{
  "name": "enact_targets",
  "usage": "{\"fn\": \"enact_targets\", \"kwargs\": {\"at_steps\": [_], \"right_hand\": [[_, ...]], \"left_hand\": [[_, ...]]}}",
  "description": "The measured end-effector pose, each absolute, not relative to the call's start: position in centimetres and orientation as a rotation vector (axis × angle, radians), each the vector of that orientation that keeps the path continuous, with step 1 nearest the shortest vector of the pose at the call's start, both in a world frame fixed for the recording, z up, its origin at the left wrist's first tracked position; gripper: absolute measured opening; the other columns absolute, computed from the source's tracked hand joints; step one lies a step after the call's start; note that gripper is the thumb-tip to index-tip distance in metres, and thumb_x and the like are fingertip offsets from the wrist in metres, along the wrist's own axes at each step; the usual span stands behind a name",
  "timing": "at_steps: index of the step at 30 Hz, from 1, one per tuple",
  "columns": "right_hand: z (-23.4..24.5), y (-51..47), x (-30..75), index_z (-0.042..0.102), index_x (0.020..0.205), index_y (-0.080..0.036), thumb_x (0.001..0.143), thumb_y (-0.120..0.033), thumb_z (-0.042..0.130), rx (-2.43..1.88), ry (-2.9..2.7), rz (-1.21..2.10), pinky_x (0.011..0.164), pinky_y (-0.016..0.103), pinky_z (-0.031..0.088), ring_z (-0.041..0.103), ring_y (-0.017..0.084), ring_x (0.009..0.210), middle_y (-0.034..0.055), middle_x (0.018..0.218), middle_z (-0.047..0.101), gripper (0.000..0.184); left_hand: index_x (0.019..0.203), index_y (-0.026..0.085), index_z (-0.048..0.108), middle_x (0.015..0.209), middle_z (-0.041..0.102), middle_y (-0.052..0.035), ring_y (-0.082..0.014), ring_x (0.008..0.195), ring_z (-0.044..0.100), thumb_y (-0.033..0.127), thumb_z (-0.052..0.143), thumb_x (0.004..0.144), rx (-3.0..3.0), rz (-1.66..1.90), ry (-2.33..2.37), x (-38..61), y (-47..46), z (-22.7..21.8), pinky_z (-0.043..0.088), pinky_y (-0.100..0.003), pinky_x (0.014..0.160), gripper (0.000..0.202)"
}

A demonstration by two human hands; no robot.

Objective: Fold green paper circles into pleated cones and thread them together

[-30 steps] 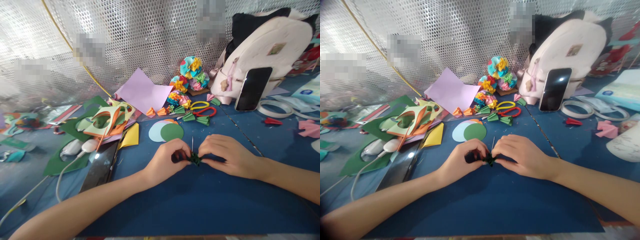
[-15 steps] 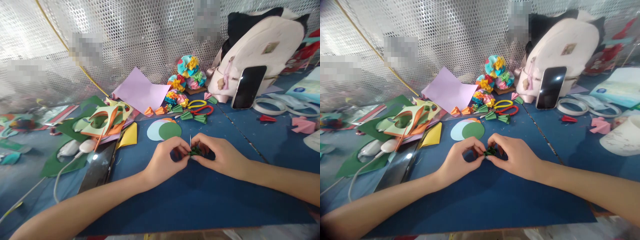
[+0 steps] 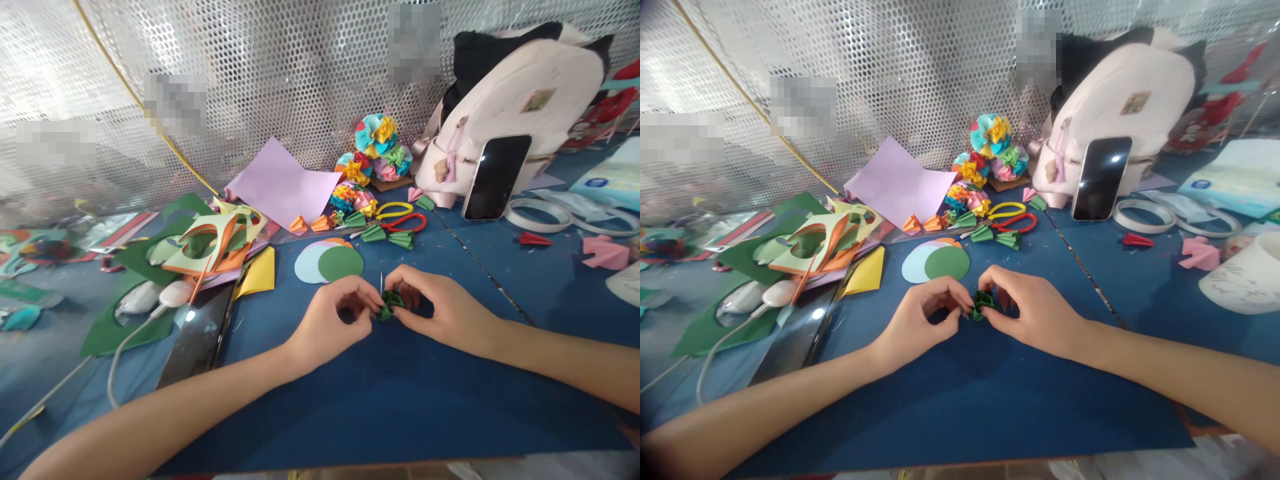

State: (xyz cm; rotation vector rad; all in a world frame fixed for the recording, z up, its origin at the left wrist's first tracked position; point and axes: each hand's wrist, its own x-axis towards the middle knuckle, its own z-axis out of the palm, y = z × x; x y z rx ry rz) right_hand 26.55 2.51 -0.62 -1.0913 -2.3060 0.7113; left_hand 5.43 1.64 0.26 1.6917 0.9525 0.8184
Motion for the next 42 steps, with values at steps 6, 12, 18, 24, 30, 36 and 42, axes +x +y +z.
{"fn": "enact_targets", "kwargs": {"at_steps": [6,12,18,24,30,36,42], "right_hand": [[-0.55,2.29,26.32,0.048,0.095,-0.024,0.084,-0.021,0.057,-1.076,-2.318,0.722,0.061,0.025,0.038,0.050,0.013,0.067,-0.0035,0.080,0.054,0.015],[-0.62,2.18,26.49,0.048,0.096,-0.025,0.087,-0.023,0.055,-1.044,-2.329,0.708,0.062,0.026,0.038,0.050,0.013,0.068,-0.0032,0.083,0.055,0.012],[-0.66,2.51,26.78,0.048,0.096,-0.025,0.089,-0.028,0.056,-1.071,-2.328,0.706,0.063,0.027,0.039,0.050,0.013,0.069,-0.0031,0.084,0.055,0.011],[-0.86,2.81,27.12,0.048,0.098,-0.026,0.091,-0.031,0.055,-1.050,-2.316,0.763,0.065,0.027,0.041,0.051,0.013,0.070,-0.0029,0.085,0.055,0.011],[-0.94,2.86,27.06,0.048,0.097,-0.025,0.091,-0.030,0.055,-1.038,-2.291,0.805,0.064,0.027,0.041,0.050,0.013,0.069,-0.0026,0.082,0.053,0.011],[-0.73,2.55,26.73,0.048,0.096,-0.024,0.089,-0.023,0.054,-0.993,-2.301,0.856,0.064,0.026,0.042,0.049,0.013,0.070,-0.0020,0.084,0.054,0.009],[-0.51,2.50,26.70,0.049,0.096,-0.024,0.090,-0.025,0.053,-1.013,-2.304,0.842,0.064,0.027,0.042,0.050,0.013,0.069,-0.0017,0.083,0.054,0.008]], "left_hand": [[0.083,0.016,0.057,0.077,0.059,0.0020,-0.0099,0.069,0.055,0.013,0.074,0.070,1.748,0.791,0.975,5.70,1.40,0.48,0.043,-0.021,0.064,0.022],[0.079,0.015,0.063,0.076,0.063,-0.0001,-0.0107,0.070,0.058,0.014,0.069,0.076,1.739,0.832,1.006,5.55,1.65,0.08,0.046,-0.022,0.068,0.008],[0.086,0.012,0.068,0.078,0.067,-0.0035,-0.0110,0.068,0.058,0.009,0.061,0.077,1.673,0.791,1.000,5.11,1.77,0.31,0.046,-0.023,0.066,0.012],[0.087,0.009,0.069,0.079,0.067,-0.0062,-0.0119,0.068,0.058,0.011,0.062,0.075,1.553,0.787,0.956,4.91,2.14,0.33,0.047,-0.024,0.066,0.015],[0.088,0.011,0.069,0.077,0.065,-0.0031,-0.0095,0.064,0.053,0.007,0.060,0.073,1.568,0.791,0.956,4.88,2.25,0.01,0.043,-0.022,0.062,0.018],[0.081,0.014,0.061,0.076,0.060,0.0016,-0.0072,0.066,0.052,0.014,0.070,0.074,1.648,0.834,0.900,5.43,1.99,-0.16,0.039,-0.019,0.062,0.011],[0.081,0.013,0.063,0.072,0.061,0.0010,-0.0080,0.064,0.053,0.016,0.071,0.076,1.552,0.827,0.950,5.39,1.92,-0.32,0.040,-0.020,0.061,0.010]]}}
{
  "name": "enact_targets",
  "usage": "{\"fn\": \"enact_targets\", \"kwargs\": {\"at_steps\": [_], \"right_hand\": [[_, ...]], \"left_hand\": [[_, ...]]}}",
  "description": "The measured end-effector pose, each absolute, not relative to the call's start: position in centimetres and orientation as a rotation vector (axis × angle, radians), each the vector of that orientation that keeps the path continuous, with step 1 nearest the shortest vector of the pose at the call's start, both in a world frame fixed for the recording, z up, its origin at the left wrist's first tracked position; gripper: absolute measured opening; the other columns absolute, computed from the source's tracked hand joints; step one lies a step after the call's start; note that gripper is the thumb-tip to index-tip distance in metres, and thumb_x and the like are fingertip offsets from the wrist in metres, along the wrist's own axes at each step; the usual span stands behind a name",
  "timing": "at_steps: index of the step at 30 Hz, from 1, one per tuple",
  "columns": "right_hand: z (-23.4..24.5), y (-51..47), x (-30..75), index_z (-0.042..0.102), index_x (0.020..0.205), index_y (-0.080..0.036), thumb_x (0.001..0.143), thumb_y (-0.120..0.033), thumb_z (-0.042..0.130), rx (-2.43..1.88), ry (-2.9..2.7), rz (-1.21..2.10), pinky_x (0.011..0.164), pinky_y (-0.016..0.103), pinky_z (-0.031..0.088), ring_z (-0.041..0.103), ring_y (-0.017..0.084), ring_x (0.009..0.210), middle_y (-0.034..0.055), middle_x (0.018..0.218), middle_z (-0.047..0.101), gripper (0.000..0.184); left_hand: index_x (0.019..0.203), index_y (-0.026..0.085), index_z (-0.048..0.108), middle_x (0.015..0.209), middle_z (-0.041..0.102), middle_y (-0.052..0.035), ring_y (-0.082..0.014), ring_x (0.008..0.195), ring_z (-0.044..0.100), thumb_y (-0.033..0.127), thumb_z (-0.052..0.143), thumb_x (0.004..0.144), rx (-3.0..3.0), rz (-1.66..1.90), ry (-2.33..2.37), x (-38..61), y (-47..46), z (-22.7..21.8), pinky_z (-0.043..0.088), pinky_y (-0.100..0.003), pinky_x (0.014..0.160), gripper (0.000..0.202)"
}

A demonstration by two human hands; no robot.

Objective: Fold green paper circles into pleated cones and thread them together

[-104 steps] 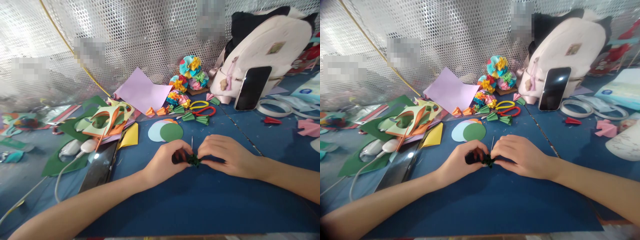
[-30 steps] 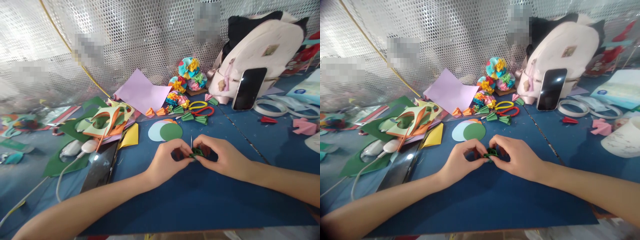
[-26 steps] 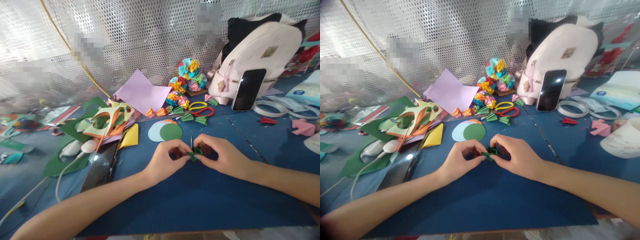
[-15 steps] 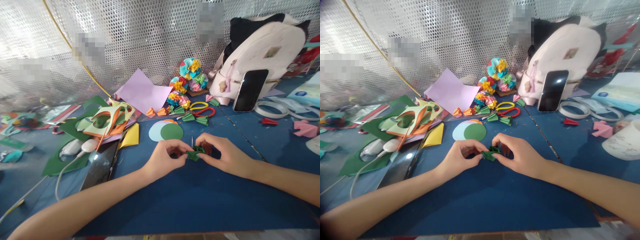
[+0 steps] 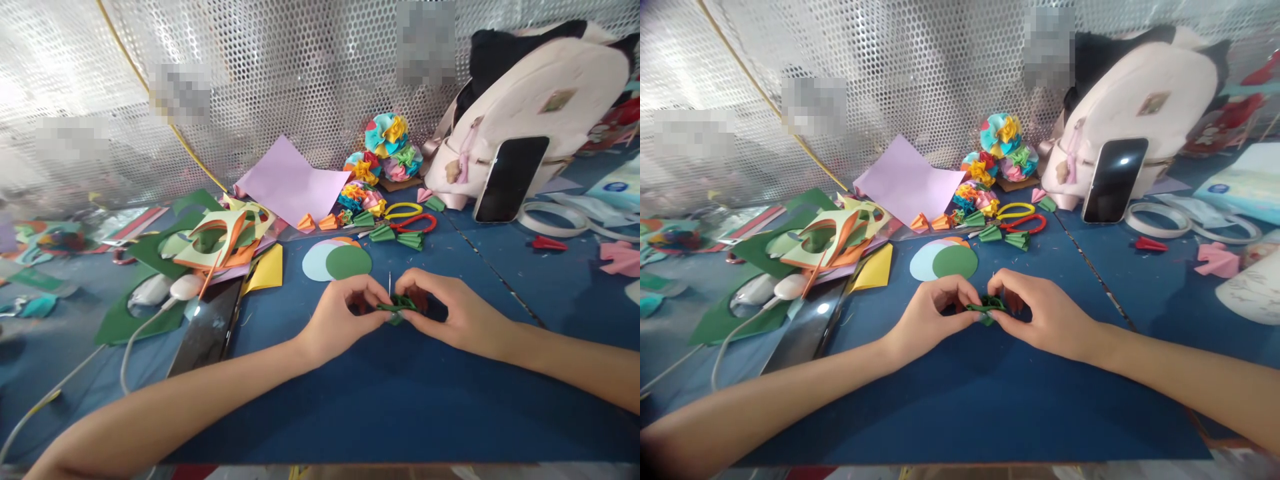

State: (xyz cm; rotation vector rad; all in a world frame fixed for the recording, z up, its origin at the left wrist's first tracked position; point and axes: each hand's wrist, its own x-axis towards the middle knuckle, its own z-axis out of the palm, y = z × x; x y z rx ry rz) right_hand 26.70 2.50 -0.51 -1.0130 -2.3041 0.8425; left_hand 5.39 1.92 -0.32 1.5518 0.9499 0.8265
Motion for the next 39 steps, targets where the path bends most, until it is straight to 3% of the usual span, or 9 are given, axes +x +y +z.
{"fn": "enact_targets", "kwargs": {"at_steps": [8,17,23,30,35,39], "right_hand": [[-0.7,2.8,27.1,0.050,0.099,-0.025,0.091,-0.029,0.055,-1.031,-2.294,0.820,0.066,0.027,0.043,0.051,0.013,0.070,-0.0018,0.083,0.056,0.010],[-0.6,3.6,27.4,0.057,0.103,-0.026,0.092,-0.035,0.057,-1.010,-2.236,0.939,0.068,0.027,0.048,0.057,0.013,0.073,-0.0010,0.090,0.062,0.014],[-0.8,3.9,27.6,0.057,0.113,-0.026,0.091,-0.033,0.058,-0.977,-2.209,0.929,0.070,0.028,0.051,0.059,0.014,0.076,0.0020,0.100,0.066,0.023],[-0.5,3.6,27.3,0.055,0.115,-0.025,0.083,-0.037,0.069,-0.979,-2.242,0.952,0.067,0.029,0.051,0.059,0.015,0.075,0.0028,0.097,0.065,0.036],[-0.5,3.5,27.4,0.053,0.113,-0.025,0.086,-0.034,0.066,-0.967,-2.277,0.925,0.069,0.029,0.050,0.057,0.015,0.077,0.0034,0.100,0.061,0.032],[-0.4,3.5,27.5,0.054,0.110,-0.024,0.088,-0.031,0.064,-0.960,-2.264,0.905,0.070,0.029,0.049,0.057,0.015,0.076,0.0029,0.097,0.061,0.025]], "left_hand": [[0.095,0.013,0.070,0.085,0.071,-0.0041,-0.0115,0.077,0.065,0.010,0.068,0.078,1.479,0.801,0.878,4.5,2.4,-0.2,0.050,-0.022,0.074,0.018],[0.092,0.013,0.074,0.087,0.075,-0.0047,-0.0132,0.082,0.070,0.012,0.073,0.075,1.362,0.782,0.841,3.9,3.1,-0.2,0.055,-0.021,0.080,0.017],[0.093,0.013,0.073,0.092,0.074,-0.0052,-0.0146,0.084,0.069,0.015,0.072,0.077,1.401,0.819,0.891,4.0,3.2,-0.2,0.055,-0.025,0.083,0.017],[0.089,0.015,0.070,0.084,0.070,-0.0025,-0.0121,0.073,0.060,0.012,0.069,0.077,1.768,0.862,1.036,4.0,2.9,0.6,0.047,-0.024,0.068,0.012],[0.091,0.018,0.068,0.086,0.067,-0.0004,-0.0118,0.078,0.059,0.005,0.065,0.078,2.021,0.867,1.020,4.0,2.8,0.7,0.045,-0.023,0.072,0.018],[0.096,0.019,0.067,0.093,0.064,-0.0024,-0.0142,0.084,0.058,0.017,0.071,0.079,2.160,0.719,1.004,3.8,3.1,0.8,0.047,-0.025,0.078,0.018]]}}
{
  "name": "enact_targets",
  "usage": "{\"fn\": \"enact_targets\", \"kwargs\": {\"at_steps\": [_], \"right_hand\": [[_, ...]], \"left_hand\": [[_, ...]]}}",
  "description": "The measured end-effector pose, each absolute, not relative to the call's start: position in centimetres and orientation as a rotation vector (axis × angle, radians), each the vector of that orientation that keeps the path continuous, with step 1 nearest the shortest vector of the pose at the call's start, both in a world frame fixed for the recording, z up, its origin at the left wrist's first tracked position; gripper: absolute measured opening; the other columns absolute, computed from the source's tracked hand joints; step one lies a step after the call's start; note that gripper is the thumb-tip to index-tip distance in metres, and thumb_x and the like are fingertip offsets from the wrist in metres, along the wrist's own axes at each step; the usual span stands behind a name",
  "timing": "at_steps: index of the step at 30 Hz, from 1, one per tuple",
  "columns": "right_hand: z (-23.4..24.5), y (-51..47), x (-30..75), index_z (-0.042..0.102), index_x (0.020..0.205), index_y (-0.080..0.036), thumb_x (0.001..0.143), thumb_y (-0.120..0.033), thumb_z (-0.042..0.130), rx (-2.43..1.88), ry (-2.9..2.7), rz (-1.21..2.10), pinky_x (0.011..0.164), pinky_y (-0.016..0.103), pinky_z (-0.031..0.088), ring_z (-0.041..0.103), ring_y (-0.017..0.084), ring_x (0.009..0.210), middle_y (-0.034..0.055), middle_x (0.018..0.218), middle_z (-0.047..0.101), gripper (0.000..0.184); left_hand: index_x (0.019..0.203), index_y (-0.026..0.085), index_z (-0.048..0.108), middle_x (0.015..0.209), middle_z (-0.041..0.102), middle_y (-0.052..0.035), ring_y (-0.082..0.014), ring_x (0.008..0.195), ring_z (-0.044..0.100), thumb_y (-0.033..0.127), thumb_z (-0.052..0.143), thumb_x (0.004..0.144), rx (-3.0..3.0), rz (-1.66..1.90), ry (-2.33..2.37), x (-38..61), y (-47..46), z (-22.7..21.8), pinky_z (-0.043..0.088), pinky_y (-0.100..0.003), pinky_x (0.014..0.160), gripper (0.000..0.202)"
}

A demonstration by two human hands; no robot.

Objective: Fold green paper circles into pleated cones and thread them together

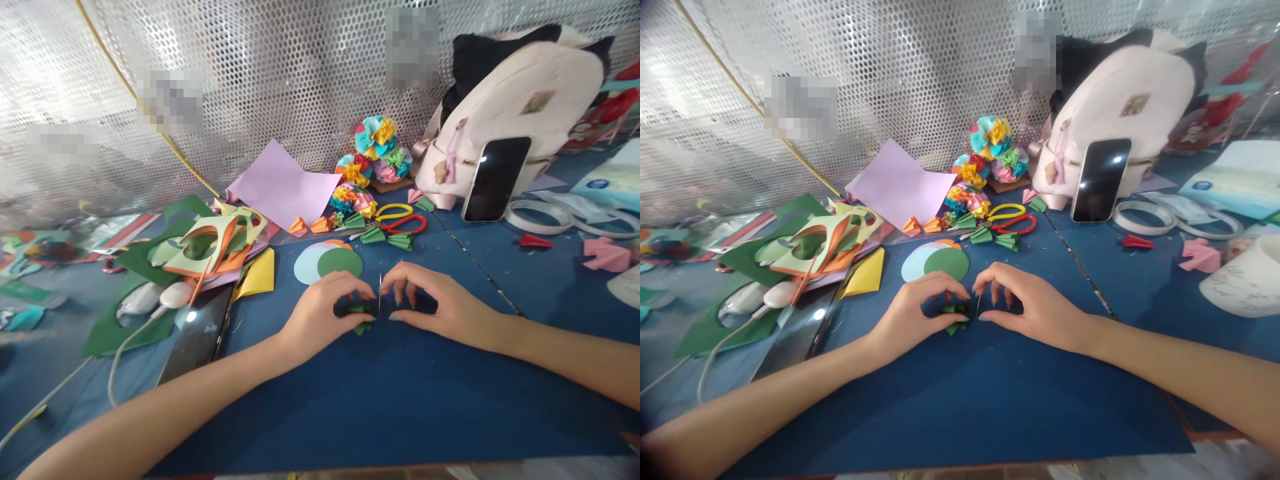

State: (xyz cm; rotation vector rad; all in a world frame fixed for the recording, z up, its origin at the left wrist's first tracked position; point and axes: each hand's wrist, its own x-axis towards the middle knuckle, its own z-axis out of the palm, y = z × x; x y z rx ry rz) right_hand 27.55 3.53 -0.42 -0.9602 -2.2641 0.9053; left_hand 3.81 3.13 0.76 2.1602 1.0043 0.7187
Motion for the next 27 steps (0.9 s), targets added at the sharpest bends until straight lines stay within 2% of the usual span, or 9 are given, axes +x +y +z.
{"fn": "enact_targets", "kwargs": {"at_steps": [4,8,10,15,21,27], "right_hand": [[-0.6,3.6,27.7,0.053,0.109,-0.024,0.089,-0.029,0.063,-0.919,-2.259,0.887,0.071,0.029,0.048,0.057,0.015,0.078,0.0033,0.101,0.061,0.023],[-0.8,3.8,27.9,0.053,0.109,-0.025,0.088,-0.026,0.062,-0.889,-2.268,0.865,0.069,0.027,0.047,0.056,0.013,0.076,0.0021,0.101,0.061,0.023],[-0.9,3.8,27.9,0.054,0.109,-0.025,0.088,-0.025,0.062,-0.869,-2.270,0.850,0.068,0.026,0.046,0.056,0.013,0.076,0.0019,0.100,0.061,0.022],[-0.7,3.6,28.0,0.054,0.109,-0.025,0.090,-0.021,0.057,-0.848,-2.195,0.835,0.067,0.026,0.047,0.055,0.012,0.074,0.0022,0.101,0.060,0.020],[-0.3,3.1,28.2,0.053,0.112,-0.024,0.092,-0.014,0.049,-0.758,-1.898,0.667,0.075,0.032,0.049,0.055,0.016,0.083,0.0052,0.103,0.055,0.023],[-0.1,3.0,28.3,0.054,0.107,-0.025,0.090,-0.010,0.047,-0.687,-1.998,0.617,0.072,0.034,0.049,0.054,0.017,0.079,0.0048,0.098,0.056,0.024]], "left_hand": [[0.094,0.020,0.069,0.091,0.065,-0.0027,-0.0155,0.081,0.057,0.030,0.074,0.078,2.235,0.510,1.030,3.7,3.9,1.7,0.046,-0.026,0.073,0.020],[0.095,0.020,0.070,0.085,0.065,-0.0010,-0.0118,0.069,0.055,0.022,0.067,0.082,2.270,0.328,1.043,3.7,4.2,2.8,0.043,-0.023,0.064,0.014],[0.098,0.021,0.070,0.086,0.066,-0.0010,-0.0116,0.069,0.056,0.017,0.063,0.081,2.303,0.290,1.059,3.8,3.9,3.1,0.043,-0.022,0.063,0.019],[0.107,0.024,0.067,0.094,0.069,-0.0002,-0.0113,0.068,0.058,0.012,0.059,0.077,2.320,0.335,1.107,3.9,4.0,3.3,0.045,-0.022,0.065,0.033],[0.109,0.021,0.067,0.091,0.070,-0.0017,-0.0119,0.066,0.057,0.018,0.064,0.074,2.413,0.434,1.164,6.2,8.1,4.2,0.044,-0.024,0.065,0.035],[0.105,0.018,0.068,0.087,0.068,-0.0028,-0.0120,0.068,0.057,0.020,0.067,0.075,2.456,0.502,0.984,10.1,12.1,2.8,0.044,-0.025,0.066,0.030]]}}
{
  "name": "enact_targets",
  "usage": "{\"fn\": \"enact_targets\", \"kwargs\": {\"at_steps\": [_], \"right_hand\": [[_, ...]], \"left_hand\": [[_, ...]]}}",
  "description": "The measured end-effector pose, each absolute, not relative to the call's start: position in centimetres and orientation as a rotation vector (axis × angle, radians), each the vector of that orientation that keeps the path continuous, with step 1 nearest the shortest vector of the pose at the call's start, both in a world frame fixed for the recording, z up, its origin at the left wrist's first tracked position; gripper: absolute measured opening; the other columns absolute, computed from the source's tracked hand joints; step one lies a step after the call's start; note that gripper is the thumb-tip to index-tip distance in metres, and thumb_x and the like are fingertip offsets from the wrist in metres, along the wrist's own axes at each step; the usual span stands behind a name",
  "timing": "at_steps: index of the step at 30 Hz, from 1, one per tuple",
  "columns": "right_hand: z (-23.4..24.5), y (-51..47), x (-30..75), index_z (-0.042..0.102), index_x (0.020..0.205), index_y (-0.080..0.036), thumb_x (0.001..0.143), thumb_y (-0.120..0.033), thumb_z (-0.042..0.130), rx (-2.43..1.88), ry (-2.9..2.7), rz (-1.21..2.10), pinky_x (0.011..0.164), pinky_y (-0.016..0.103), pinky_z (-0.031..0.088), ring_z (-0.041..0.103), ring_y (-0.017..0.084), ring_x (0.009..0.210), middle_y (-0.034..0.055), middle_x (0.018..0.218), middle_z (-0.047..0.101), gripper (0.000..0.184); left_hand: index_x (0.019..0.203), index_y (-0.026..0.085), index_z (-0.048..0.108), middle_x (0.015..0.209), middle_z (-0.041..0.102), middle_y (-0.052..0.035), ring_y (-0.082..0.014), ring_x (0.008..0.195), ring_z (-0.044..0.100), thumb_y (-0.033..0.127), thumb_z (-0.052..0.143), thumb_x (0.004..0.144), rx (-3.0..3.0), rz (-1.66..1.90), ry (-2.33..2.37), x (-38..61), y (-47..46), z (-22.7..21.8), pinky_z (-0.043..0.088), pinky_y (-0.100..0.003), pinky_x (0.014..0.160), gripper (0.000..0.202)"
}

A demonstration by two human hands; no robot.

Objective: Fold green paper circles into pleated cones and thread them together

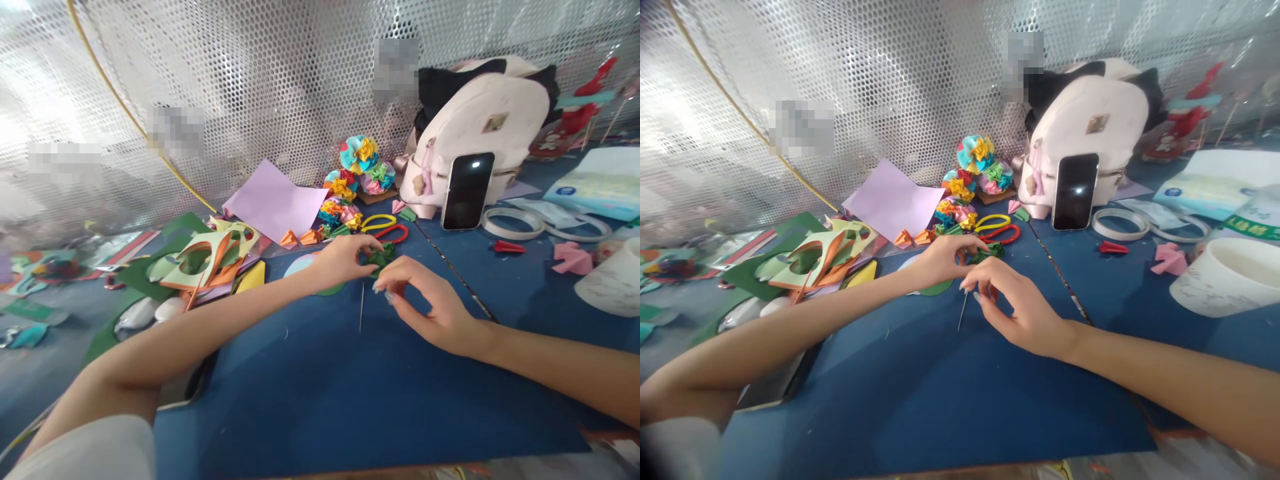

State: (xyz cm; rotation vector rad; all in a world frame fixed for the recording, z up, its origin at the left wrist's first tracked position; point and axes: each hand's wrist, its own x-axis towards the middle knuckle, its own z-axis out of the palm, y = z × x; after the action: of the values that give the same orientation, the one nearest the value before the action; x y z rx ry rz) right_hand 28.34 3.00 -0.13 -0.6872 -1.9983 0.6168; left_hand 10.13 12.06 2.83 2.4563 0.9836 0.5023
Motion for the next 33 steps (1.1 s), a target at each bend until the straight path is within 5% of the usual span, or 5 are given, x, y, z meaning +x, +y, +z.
{"fn": "enact_targets", "kwargs": {"at_steps": [5,10,15,26,33], "right_hand": [[-0.2,3.1,28.5,0.054,0.108,-0.025,0.090,-0.011,0.046,-0.694,-2.028,0.638,0.073,0.035,0.048,0.054,0.017,0.079,0.0053,0.099,0.057,0.024],[-0.5,3.4,28.5,0.055,0.108,-0.025,0.091,-0.011,0.046,-0.719,-2.064,0.682,0.073,0.034,0.047,0.055,0.017,0.082,0.0053,0.100,0.056,0.024],[-0.8,4.1,28.1,0.054,0.107,-0.025,0.091,-0.011,0.046,-0.754,-2.104,0.670,0.074,0.032,0.047,0.056,0.016,0.081,0.0045,0.099,0.057,0.023],[-0.7,5.2,27.3,0.056,0.114,-0.022,0.093,-0.011,0.045,-0.731,-2.457,0.320,0.089,0.032,0.046,0.059,0.017,0.101,0.0046,0.109,0.064,0.026],[-1.1,6.9,27.0,0.061,0.099,-0.017,0.099,-0.019,0.044,-0.471,-2.780,-0.359,0.081,0.034,0.044,0.058,0.020,0.090,0.0051,0.097,0.067,0.018]], "left_hand": [[0.113,0.017,0.063,0.101,0.069,-0.0049,-0.0111,0.068,0.060,0.022,0.068,0.077,2.440,0.530,0.894,9.7,12.4,2.1,0.046,-0.024,0.065,0.036],[0.117,0.019,0.062,0.118,0.068,-0.0078,-0.0180,0.100,0.065,0.026,0.067,0.082,2.472,0.606,1.000,4.6,11.2,2.8,0.050,-0.032,0.089,0.036],[0.145,0.018,0.037,0.151,0.040,-0.0147,-0.0267,0.139,0.039,0.046,0.065,0.085,2.726,0.180,0.985,0.0,9.3,2.2,0.031,-0.045,0.114,0.073],[0.144,0.013,0.035,0.142,0.052,-0.0161,-0.0249,0.127,0.053,0.018,0.033,0.099,3.137,-0.042,0.925,-0.6,8.3,1.1,0.045,-0.039,0.104,0.046],[0.145,0.011,0.033,0.142,0.050,-0.0195,-0.0287,0.128,0.052,0.049,0.039,0.097,3.163,-0.033,0.896,-1.1,8.0,1.3,0.045,-0.041,0.105,0.061]]}}
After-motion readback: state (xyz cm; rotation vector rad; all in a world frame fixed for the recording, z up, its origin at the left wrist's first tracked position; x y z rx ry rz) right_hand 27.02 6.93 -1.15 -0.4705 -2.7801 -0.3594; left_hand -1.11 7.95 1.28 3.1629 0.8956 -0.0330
